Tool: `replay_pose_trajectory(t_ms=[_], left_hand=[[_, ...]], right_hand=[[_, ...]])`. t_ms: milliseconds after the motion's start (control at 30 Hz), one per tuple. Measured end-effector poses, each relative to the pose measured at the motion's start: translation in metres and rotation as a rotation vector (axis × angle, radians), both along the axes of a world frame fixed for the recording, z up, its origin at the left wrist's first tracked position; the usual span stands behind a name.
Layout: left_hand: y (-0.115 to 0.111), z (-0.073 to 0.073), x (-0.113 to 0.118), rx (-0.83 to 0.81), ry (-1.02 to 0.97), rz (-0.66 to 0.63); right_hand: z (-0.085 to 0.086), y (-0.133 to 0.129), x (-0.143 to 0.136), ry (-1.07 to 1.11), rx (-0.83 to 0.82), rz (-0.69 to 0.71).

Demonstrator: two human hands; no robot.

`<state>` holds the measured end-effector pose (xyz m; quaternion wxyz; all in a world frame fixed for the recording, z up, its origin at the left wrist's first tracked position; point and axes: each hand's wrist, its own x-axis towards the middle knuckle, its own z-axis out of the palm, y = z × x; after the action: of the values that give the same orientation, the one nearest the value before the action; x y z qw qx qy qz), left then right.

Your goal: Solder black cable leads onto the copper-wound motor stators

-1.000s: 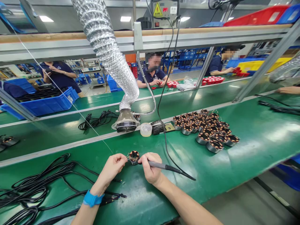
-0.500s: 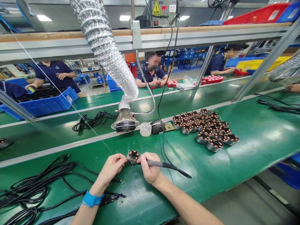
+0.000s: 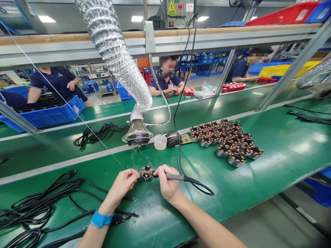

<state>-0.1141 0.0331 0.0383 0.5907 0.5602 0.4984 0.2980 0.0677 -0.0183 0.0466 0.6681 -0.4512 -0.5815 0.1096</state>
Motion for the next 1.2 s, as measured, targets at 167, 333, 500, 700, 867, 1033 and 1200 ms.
replay_pose_trajectory(t_ms=[167, 333, 500, 700, 867, 1033, 1200], left_hand=[[0.0, 0.0, 0.0, 0.0, -0.005, 0.005], [0.0, 0.0, 0.0, 0.009, 0.002, 0.002], [-0.001, 0.001, 0.0, 0.038, 0.025, -0.009], [0.0, 0.005, -0.005, 0.054, 0.067, -0.096], [0.003, 0.003, -0.011, -0.02, 0.017, -0.11], [0.001, 0.003, 0.002, -0.053, 0.018, -0.027], [0.0, 0.003, 0.007, -0.026, 0.079, -0.007]], right_hand=[[-0.001, 0.001, 0.0, -0.009, 0.017, -0.005], [-0.006, 0.004, 0.0, -0.012, -0.014, -0.025], [-0.009, 0.007, -0.001, -0.074, -0.053, -0.027], [-0.009, 0.006, -0.001, -0.11, -0.035, -0.029], [-0.012, 0.006, 0.0, -0.114, -0.033, -0.037], [-0.007, 0.005, -0.001, -0.117, -0.005, -0.045], [-0.005, 0.004, -0.002, -0.122, 0.014, -0.052]])
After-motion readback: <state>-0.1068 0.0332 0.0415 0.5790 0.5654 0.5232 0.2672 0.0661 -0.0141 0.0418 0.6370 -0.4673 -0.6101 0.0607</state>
